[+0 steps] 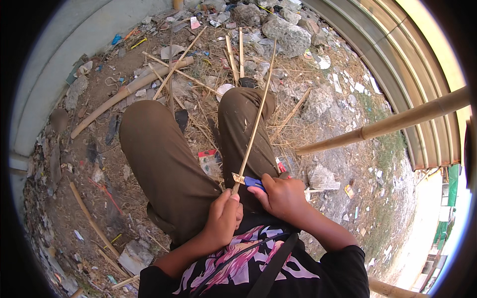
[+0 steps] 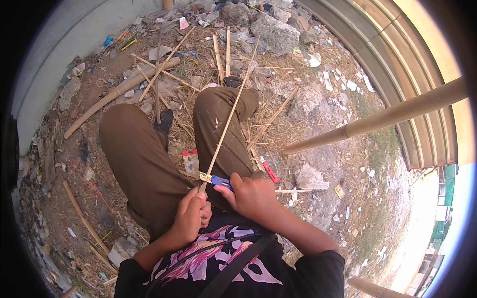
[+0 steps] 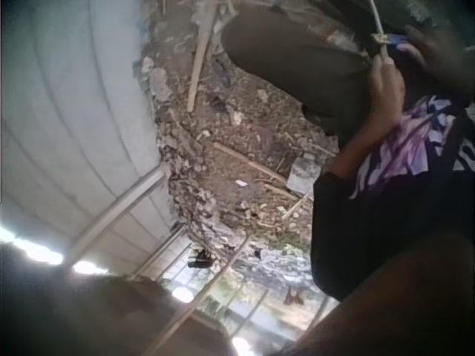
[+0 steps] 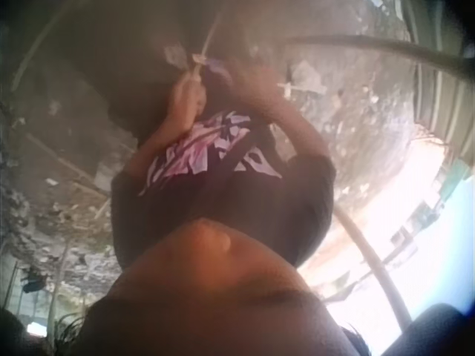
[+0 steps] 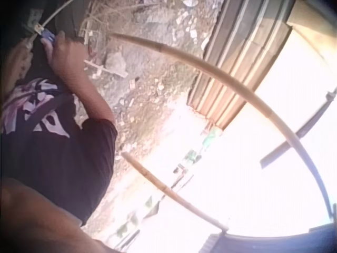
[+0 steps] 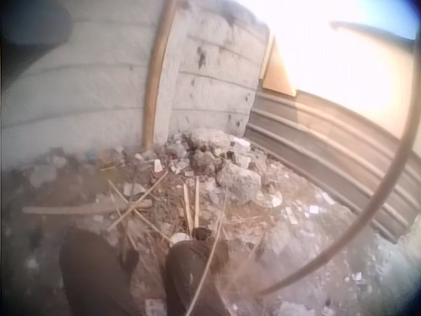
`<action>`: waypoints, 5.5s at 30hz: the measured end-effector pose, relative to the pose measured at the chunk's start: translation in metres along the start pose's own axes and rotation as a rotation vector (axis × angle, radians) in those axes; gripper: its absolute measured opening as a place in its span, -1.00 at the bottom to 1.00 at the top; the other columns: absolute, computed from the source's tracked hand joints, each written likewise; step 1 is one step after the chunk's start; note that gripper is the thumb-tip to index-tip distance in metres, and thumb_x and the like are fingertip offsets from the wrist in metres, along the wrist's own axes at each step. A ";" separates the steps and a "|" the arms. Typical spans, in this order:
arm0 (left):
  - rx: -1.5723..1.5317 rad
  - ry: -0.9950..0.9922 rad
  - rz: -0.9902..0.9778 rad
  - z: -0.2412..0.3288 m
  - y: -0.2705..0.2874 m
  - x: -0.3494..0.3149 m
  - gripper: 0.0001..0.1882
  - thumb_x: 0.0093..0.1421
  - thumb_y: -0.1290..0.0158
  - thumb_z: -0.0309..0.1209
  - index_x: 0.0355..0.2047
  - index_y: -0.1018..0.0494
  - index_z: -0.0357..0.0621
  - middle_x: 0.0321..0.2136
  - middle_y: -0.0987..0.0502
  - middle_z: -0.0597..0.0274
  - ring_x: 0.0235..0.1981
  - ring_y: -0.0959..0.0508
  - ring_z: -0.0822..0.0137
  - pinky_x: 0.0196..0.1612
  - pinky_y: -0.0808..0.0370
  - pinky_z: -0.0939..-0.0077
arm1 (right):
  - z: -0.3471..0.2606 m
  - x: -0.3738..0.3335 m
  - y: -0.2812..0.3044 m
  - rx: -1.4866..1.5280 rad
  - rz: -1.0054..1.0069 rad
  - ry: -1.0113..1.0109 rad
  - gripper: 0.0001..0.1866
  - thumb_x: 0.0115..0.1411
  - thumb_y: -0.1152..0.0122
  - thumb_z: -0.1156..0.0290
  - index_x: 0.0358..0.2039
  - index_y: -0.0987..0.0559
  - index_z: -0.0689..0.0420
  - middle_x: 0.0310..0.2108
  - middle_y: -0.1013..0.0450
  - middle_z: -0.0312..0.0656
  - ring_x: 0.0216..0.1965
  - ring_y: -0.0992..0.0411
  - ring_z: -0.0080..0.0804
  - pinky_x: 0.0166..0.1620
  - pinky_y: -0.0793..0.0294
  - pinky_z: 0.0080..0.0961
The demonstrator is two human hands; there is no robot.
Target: The person sits on the ground and uses a knife to sharpen and split thin bamboo sticks. They hold the sticks in one hand and carefully shave the edges with the knife, occasionally rotating the sticks to work on different sides.
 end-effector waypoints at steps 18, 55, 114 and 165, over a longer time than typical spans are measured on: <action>0.176 -0.104 0.026 0.003 0.003 -0.002 -0.72 0.47 0.24 -0.37 -0.44 -0.14 -0.14 -0.64 -0.25 0.38 -0.62 -0.21 0.61 -0.56 -0.21 0.55 | -0.004 -0.006 0.013 0.121 -0.075 0.013 -0.54 0.31 -0.12 -0.04 -0.51 -0.42 0.10 -0.74 -0.40 -0.12 -0.70 -0.44 -0.06 -0.61 -0.35 -0.19; 0.215 -0.168 -0.055 0.001 0.001 0.001 -0.82 0.47 0.30 -0.40 -0.34 -0.14 -0.12 -0.63 -0.16 0.46 -0.64 -0.11 0.67 -0.60 -0.09 0.65 | 0.044 0.028 0.006 0.004 -0.049 -0.046 -0.51 0.34 -0.08 -0.06 -0.51 -0.46 0.11 -0.75 -0.42 -0.06 -0.69 -0.46 0.02 -0.60 -0.40 -0.12; -0.054 0.113 -0.107 0.016 0.000 0.019 -0.90 0.46 0.20 -0.41 -0.24 -0.16 -0.09 -0.53 -0.26 0.35 -0.60 -0.19 0.59 -0.55 -0.20 0.67 | 0.161 0.119 -0.046 0.903 0.010 -0.512 -0.30 0.40 0.12 -0.23 -0.68 -0.32 0.11 -0.76 -0.12 -0.36 -0.71 -0.11 -0.52 -0.60 -0.13 -0.44; 0.864 -0.280 0.146 0.009 -0.006 0.008 -0.75 0.45 0.16 -0.37 -0.34 -0.27 -0.29 -0.67 -0.43 -0.20 -0.58 -0.53 -0.24 -0.56 -0.37 0.04 | 0.031 0.030 -0.013 -0.196 0.114 0.008 -0.47 0.29 -0.12 -0.14 -0.57 -0.43 0.07 -0.73 -0.42 -0.14 -0.72 -0.46 -0.12 -0.66 -0.38 -0.25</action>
Point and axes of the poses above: each hand's wrist, its own x-axis towards the middle knuckle, its own y-axis out of the back of the hand, z = x × y, the point moved 2 cm from there along x, towards the middle knuckle
